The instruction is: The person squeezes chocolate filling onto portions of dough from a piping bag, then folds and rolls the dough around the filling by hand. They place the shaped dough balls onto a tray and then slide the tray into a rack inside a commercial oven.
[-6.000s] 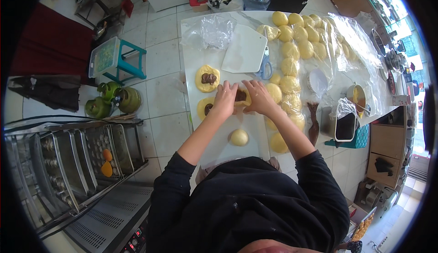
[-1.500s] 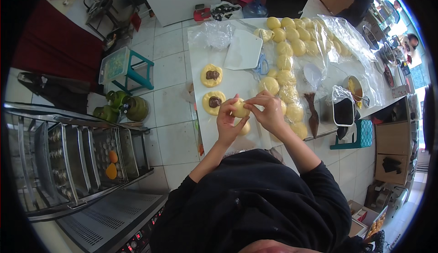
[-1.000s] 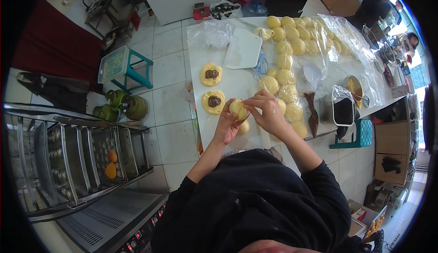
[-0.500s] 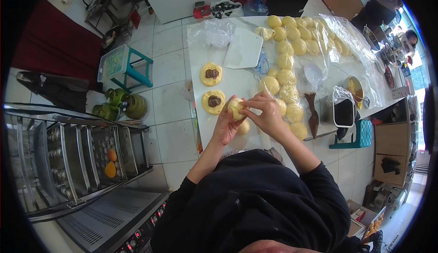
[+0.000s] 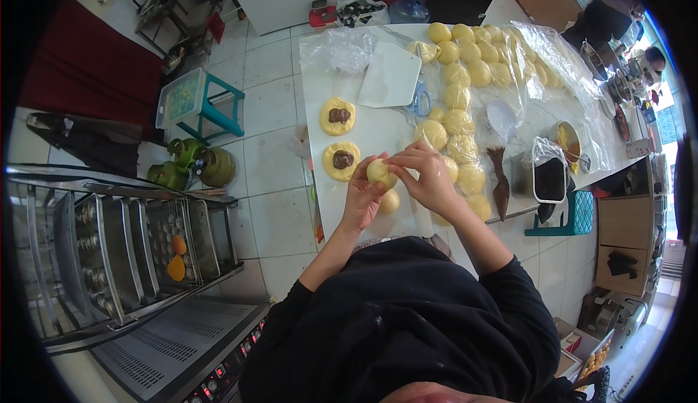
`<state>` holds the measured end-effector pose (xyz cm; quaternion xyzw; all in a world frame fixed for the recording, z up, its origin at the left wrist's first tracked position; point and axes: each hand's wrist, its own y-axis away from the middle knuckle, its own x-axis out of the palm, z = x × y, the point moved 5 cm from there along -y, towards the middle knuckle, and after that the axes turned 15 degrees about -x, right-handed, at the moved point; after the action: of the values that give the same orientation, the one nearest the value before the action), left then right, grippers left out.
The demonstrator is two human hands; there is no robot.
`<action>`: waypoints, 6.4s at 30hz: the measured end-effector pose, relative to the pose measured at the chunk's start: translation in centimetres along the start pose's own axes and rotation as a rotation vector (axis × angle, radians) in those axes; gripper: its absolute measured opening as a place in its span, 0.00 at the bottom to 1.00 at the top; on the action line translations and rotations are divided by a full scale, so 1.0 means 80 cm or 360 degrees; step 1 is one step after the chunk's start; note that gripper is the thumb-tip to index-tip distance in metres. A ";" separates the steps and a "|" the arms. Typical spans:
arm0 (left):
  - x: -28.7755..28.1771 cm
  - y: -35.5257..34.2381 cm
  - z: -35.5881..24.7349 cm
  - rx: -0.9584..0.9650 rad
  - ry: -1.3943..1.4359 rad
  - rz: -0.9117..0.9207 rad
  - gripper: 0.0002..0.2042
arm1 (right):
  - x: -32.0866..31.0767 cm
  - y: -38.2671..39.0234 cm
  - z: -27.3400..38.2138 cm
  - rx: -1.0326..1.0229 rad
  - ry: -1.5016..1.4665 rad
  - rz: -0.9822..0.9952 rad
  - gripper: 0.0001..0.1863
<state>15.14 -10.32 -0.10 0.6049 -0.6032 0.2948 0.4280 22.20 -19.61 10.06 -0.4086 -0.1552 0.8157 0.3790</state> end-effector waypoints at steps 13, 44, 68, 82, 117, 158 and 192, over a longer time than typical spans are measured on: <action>-0.003 -0.005 -0.003 -0.0219 0.0038 -0.0024 0.25 | 0.006 0.003 -0.008 0.0089 0.0082 0.0147 0.07; -0.025 -0.086 -0.057 -0.0172 -0.3101 -0.0778 0.40 | 0.097 0.013 -0.146 0.0469 0.0071 0.0773 0.33; -0.080 -0.015 -0.117 -0.0072 -0.2955 -0.1171 0.25 | 0.175 -0.014 -0.085 0.0387 0.0132 0.0599 0.23; -0.058 0.004 -0.116 0.0033 -0.2687 -0.1293 0.14 | 0.161 -0.004 -0.066 0.0104 0.0024 0.0533 0.22; -0.061 0.003 -0.104 0.0236 -0.2595 -0.1369 0.09 | 0.161 -0.004 -0.075 0.0088 -0.0024 0.0458 0.10; -0.055 0.031 -0.110 0.0946 -0.2412 -0.1243 0.19 | 0.119 -0.027 -0.079 0.0144 -0.0203 0.0475 0.05; -0.033 0.024 -0.026 -0.0329 0.0131 -0.0063 0.24 | 0.033 -0.012 -0.005 0.0297 -0.0329 -0.0127 0.07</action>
<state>13.36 -7.04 -1.11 0.5568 -0.6003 0.2472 0.5182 22.01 -17.01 8.88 -0.2789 -0.1330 0.8485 0.4296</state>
